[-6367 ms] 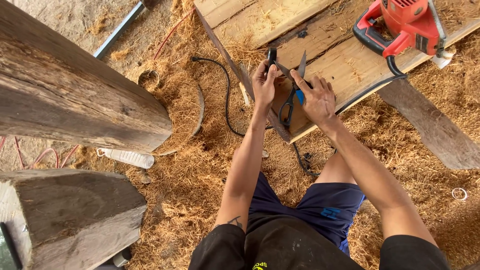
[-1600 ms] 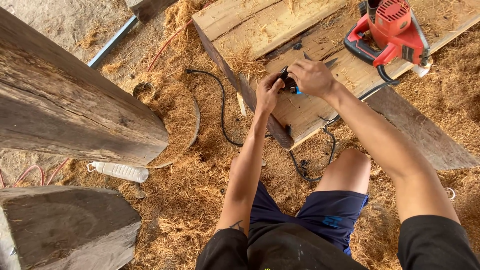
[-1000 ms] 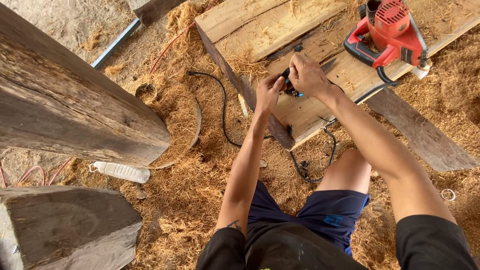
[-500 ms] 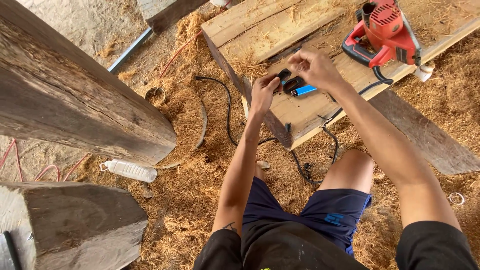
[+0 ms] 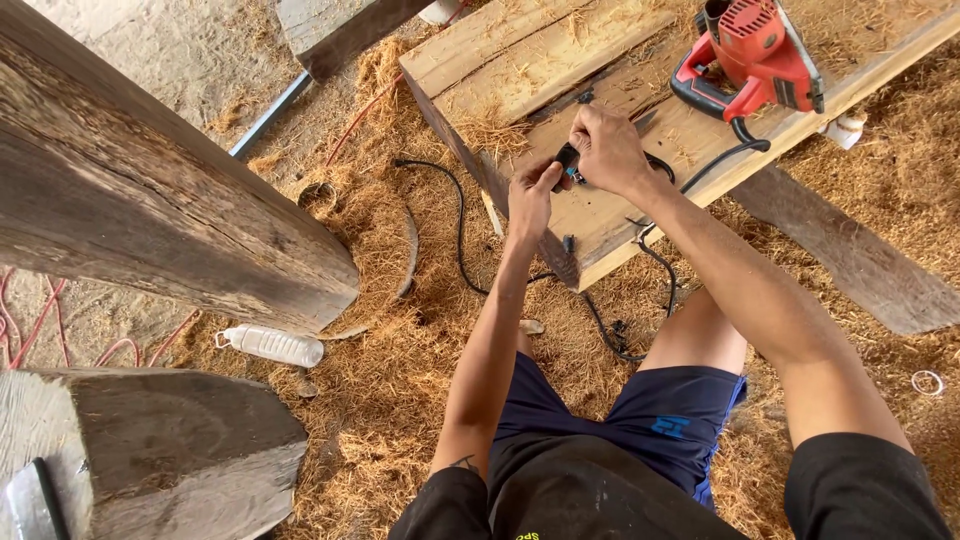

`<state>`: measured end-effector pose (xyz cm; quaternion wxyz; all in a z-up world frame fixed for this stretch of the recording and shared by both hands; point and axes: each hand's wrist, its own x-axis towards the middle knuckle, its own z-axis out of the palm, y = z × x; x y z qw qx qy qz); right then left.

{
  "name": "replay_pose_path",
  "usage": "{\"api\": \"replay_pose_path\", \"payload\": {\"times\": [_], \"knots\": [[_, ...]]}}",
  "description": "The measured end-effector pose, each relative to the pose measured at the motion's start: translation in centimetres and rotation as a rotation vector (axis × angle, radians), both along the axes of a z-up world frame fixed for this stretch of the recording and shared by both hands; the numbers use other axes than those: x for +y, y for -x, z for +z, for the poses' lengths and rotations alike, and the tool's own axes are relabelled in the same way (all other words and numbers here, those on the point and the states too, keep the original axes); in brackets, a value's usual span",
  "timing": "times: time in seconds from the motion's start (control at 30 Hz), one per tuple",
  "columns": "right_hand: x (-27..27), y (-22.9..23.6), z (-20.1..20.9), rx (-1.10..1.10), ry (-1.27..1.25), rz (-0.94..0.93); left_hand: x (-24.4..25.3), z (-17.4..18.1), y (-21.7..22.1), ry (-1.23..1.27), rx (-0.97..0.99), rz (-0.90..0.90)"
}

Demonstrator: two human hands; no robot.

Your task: Wrapping electrical tape around a wire connection and cutting it with scissors

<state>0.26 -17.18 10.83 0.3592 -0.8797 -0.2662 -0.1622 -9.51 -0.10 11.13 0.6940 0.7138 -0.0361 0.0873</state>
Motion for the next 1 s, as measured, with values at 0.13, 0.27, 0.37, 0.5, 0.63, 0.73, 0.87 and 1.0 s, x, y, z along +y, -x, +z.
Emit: {"api": "replay_pose_path", "payload": {"times": [0.13,0.27,0.37,0.5,0.63,0.73,0.87,1.0], "knots": [[0.2,0.6,0.3,0.079,-0.026,-0.027,-0.8,0.2,1.0,0.017,0.023,0.046],[0.3,2.0,2.1,0.135,-0.082,-0.065,-1.5,1.3,1.9,0.056,-0.013,0.055],[0.3,2.5,3.1,0.181,-0.136,-0.091,-2.4,1.7,2.8,0.096,-0.037,0.072],[0.7,4.3,7.1,0.464,-0.257,-0.095,-4.1,1.7,3.7,0.328,0.081,0.116],[0.1,3.4,6.4,0.72,-0.547,-0.152,-6.1,0.7,4.9,0.328,0.103,0.132],[-1.3,3.2,6.5,0.743,-0.587,-0.202,-6.9,0.9,5.1,0.318,0.071,0.098],[-3.1,4.9,8.1,0.754,-0.687,-0.074,-7.8,1.9,5.5,0.279,-0.029,0.119],[-5.7,6.8,6.3,0.481,-0.505,-0.139,-9.5,1.4,7.5,0.093,-0.267,0.135]]}}
